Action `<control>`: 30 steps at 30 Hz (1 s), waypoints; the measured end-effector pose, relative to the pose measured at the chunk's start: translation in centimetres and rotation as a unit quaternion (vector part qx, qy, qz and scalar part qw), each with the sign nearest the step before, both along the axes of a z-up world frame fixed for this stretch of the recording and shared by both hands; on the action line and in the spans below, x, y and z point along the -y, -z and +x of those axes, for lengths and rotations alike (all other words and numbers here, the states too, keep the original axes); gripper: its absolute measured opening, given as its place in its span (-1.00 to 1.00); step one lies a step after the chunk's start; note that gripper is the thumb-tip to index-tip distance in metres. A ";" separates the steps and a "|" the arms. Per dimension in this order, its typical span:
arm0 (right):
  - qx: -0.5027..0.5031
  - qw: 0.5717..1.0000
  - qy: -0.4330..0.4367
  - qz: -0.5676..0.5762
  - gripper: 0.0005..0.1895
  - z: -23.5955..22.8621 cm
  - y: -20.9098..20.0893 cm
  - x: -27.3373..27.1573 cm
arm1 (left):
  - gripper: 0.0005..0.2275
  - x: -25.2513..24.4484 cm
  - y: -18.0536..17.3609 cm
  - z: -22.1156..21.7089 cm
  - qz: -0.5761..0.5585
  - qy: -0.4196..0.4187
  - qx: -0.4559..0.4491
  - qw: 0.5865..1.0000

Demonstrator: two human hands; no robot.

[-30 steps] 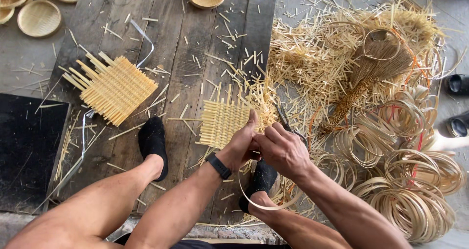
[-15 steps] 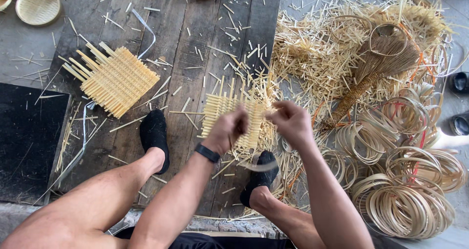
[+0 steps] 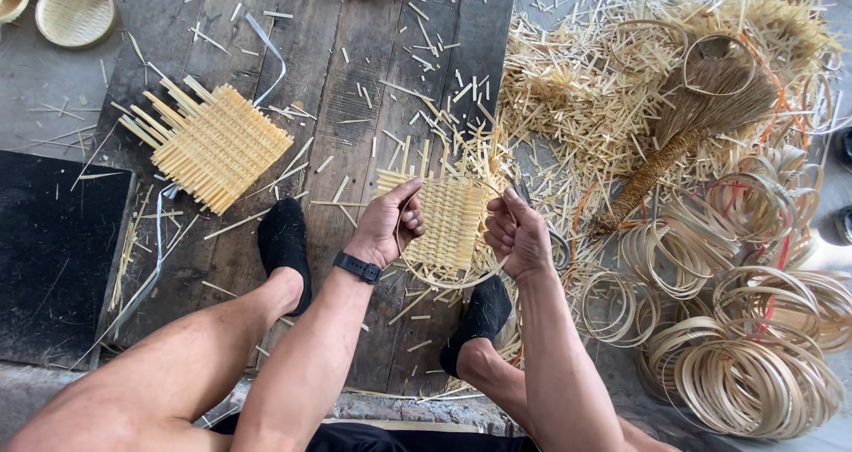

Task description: The person sits on the floor and weaves small bamboo bowls. They place a woven bamboo mat over a circular wooden mold, tuck the edges, and use shears to trim the excess bamboo strips flush with the mold's edge. The finished bowls are stacked nearby.

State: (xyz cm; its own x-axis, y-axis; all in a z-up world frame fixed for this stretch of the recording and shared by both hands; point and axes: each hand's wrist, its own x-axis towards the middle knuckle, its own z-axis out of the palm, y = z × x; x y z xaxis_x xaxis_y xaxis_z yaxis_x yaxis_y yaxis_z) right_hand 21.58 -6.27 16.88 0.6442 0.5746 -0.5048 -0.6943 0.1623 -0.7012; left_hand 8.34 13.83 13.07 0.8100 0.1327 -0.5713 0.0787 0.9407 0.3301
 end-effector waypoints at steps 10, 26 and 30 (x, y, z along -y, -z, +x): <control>0.126 0.975 -0.060 -0.174 -0.83 -0.1 -0.5 -0.8 | -0.74 -0.5 2.3 0.1 0.023 -0.146 -0.057 0.987; 0.345 0.759 -0.106 -0.542 -0.81 -1.5 10.3 -0.7 | -0.89 -1.2 10.7 -1.6 0.661 0.152 -0.267 0.684; 0.317 0.764 -0.114 -0.550 -0.82 -1.3 10.1 -0.9 | -0.87 -1.7 11.7 -1.9 0.675 0.151 -0.245 0.680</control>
